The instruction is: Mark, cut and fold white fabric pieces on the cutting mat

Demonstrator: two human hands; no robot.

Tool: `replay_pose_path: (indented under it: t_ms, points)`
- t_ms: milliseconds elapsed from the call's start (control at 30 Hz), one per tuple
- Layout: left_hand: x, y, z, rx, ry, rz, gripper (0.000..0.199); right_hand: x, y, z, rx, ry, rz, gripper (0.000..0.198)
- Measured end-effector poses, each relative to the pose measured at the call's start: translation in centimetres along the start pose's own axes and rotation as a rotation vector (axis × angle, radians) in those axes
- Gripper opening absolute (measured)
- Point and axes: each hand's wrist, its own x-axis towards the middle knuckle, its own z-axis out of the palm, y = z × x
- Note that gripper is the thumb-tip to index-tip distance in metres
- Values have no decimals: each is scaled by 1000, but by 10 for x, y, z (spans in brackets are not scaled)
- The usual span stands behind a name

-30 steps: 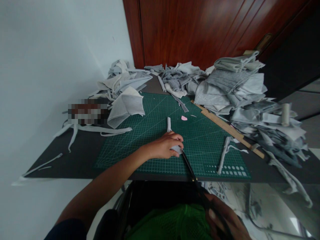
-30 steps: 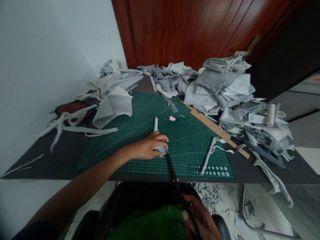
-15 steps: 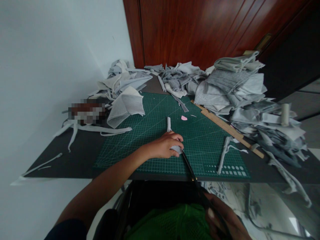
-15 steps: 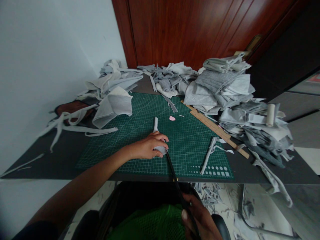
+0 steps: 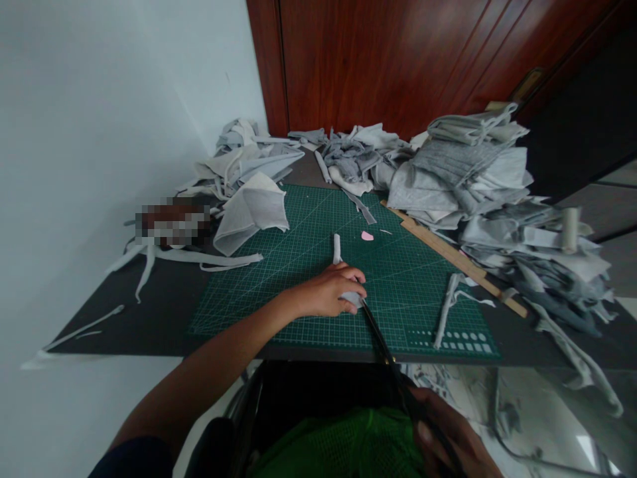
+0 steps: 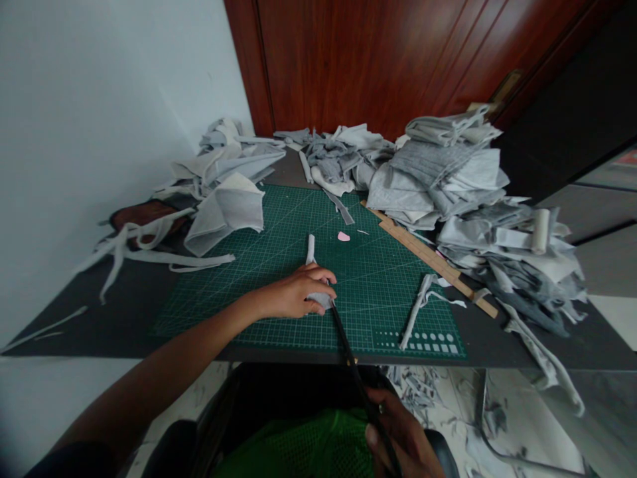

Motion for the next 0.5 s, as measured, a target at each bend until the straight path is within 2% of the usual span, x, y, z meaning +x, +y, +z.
replay_pose_path:
  t_ms: [133, 267, 500]
  points:
    - [0, 0, 0, -4, 1, -5, 29, 1, -7, 3, -44, 27, 25, 72]
    - [0, 1, 0, -21, 9, -5, 28, 4, -13, 4, -109, -13, 27, 72]
    - [0, 4, -2, 1, -2, -1, 28, -4, -8, 7, -94, 74, -1, 60]
